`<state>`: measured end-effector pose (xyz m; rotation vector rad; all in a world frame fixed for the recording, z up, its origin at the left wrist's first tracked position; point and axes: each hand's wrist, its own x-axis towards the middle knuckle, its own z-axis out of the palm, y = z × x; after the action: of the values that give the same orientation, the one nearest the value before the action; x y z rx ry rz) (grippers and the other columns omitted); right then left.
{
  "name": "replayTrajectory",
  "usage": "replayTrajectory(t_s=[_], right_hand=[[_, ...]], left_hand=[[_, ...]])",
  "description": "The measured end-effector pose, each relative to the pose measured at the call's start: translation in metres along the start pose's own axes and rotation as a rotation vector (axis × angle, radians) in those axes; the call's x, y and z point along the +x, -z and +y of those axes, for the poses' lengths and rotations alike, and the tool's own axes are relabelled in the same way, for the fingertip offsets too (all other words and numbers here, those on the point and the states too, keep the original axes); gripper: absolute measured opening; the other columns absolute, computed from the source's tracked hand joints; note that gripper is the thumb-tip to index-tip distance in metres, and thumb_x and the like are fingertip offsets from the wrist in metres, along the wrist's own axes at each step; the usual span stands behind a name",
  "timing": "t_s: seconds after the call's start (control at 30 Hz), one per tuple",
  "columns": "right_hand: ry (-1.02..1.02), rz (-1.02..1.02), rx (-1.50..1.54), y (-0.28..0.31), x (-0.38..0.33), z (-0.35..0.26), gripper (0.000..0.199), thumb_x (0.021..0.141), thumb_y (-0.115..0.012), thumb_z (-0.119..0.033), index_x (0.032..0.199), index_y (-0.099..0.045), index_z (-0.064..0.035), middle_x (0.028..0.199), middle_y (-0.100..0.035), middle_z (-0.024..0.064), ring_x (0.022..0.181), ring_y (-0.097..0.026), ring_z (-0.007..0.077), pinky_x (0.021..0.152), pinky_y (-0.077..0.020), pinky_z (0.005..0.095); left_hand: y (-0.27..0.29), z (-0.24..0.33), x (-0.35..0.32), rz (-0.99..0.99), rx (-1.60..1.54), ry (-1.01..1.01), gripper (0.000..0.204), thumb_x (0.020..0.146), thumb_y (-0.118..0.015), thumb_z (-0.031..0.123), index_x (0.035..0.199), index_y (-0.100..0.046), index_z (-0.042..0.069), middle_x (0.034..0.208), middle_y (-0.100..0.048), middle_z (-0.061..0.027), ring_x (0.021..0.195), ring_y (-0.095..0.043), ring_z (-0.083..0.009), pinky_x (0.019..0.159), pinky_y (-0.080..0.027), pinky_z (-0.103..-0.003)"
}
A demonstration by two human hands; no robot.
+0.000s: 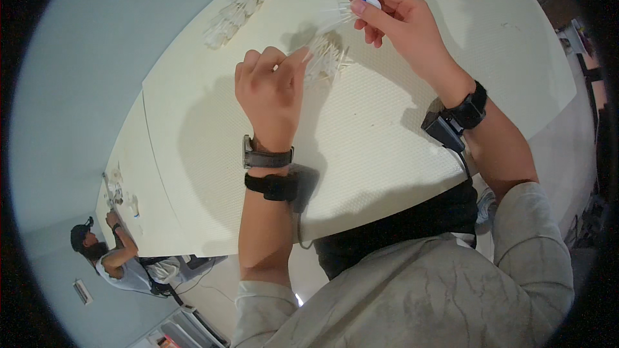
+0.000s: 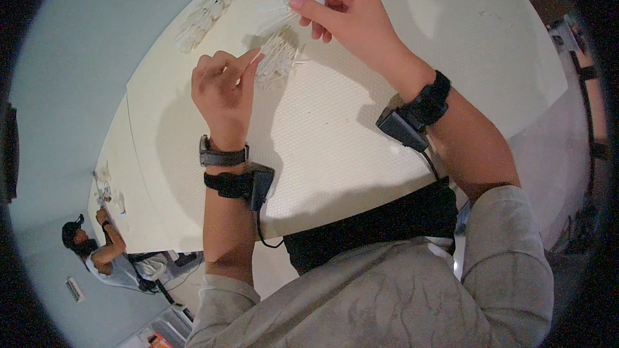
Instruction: The person assembles shuttlecocks by inserting white feathers into a plastic base one at a time, then sets the completed shuttlecocks aside on the table.
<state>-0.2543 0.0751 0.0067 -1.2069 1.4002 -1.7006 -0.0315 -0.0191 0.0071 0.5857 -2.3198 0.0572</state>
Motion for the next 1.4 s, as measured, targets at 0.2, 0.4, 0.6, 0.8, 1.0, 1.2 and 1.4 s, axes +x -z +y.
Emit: replayTrajectory(t_s=[0.2,0.4,0.6,0.8,1.0,1.2,1.4], right_hand=[[0.026,0.031,-0.006,-0.001,-0.002,-0.002,0.022,0.098,-0.071,-0.025,0.111,-0.074,-0.0068,0.081,-0.069,0.0006,0.066,-0.06,0.0062,0.057,-0.0482,0.021],[-0.014,0.015,0.038,0.0,-0.002,0.001,0.024,0.098,-0.072,-0.026,0.113,-0.073,-0.0068,0.081,-0.069,0.0007,0.065,-0.06,0.0058,0.056,-0.048,0.0207],[-0.027,-0.077,-0.049,-0.013,-0.015,-0.007,0.026,0.097,-0.074,-0.027,0.113,-0.074,-0.0064,0.073,-0.067,0.0001,0.059,-0.058,0.0048,0.051,-0.0453,0.0208],[-0.108,-0.204,-0.141,-0.016,-0.021,-0.014,0.023,0.099,-0.069,-0.018,0.12,-0.07,-0.0067,0.076,-0.068,0.0012,0.06,-0.056,0.004,0.054,-0.0451,0.0195],[-0.056,-0.224,-0.116,-0.015,-0.023,-0.009,0.028,0.092,-0.078,-0.03,0.112,-0.074,-0.0098,0.065,-0.063,-0.0002,0.056,-0.056,0.0049,0.05,-0.0437,0.0229],[0.203,-0.222,-0.342,-0.013,-0.022,-0.003,0.03,0.089,-0.081,-0.028,0.113,-0.074,-0.0111,0.078,-0.071,0.0031,0.067,-0.06,0.0076,0.06,-0.0481,0.0239],[0.155,-0.289,-0.443,-0.009,-0.019,-0.01,0.029,0.09,-0.079,-0.017,0.118,-0.074,-0.0121,0.096,-0.074,0.0027,0.077,-0.066,0.009,0.068,-0.0547,0.0229]], left_hand=[[0.0,0.011,0.006,-0.019,0.117,-0.028,0.024,0.078,-0.084,0.021,0.102,-0.081,0.018,0.073,-0.056,0.001,0.071,-0.051,-0.0196,0.071,-0.041,-0.036],[0.016,0.014,0.0,-0.039,0.001,0.056,0.036,0.077,-0.086,0.023,0.11,-0.079,0.012,0.077,-0.057,-0.0008,0.074,-0.052,-0.0154,0.073,-0.04,-0.033],[0.017,0.028,-0.003,-0.013,-0.626,0.502,0.029,0.097,-0.072,0.022,0.122,-0.074,0.006,0.083,-0.061,0.0029,0.079,-0.049,-0.0074,0.076,-0.039,-0.025],[0.012,0.028,-0.009,-0.077,-1.035,0.763,0.019,0.101,-0.067,0.019,0.1,-0.071,0.001,0.085,-0.058,0.0069,0.081,-0.047,-0.0052,0.077,-0.036,-0.022],[0.01,0.028,-0.01,-0.06,-1.068,0.778,0.02,0.101,-0.068,0.016,0.086,-0.067,0.004,0.084,-0.058,0.0069,0.08,-0.046,-0.0047,0.077,-0.035,-0.022],[0.008,0.025,-0.012,-0.067,-1.143,0.827,0.021,0.1,-0.066,0.012,0.08,-0.065,0.005,0.083,-0.059,0.0043,0.08,-0.048,-0.0075,0.078,-0.037,-0.024],[0.009,0.017,-0.014,-0.067,-1.248,0.766,0.02,0.1,-0.063,0.009,0.082,-0.066,0.004,0.089,-0.063,0.0001,0.087,-0.053,-0.0113,0.087,-0.04,-0.029]])
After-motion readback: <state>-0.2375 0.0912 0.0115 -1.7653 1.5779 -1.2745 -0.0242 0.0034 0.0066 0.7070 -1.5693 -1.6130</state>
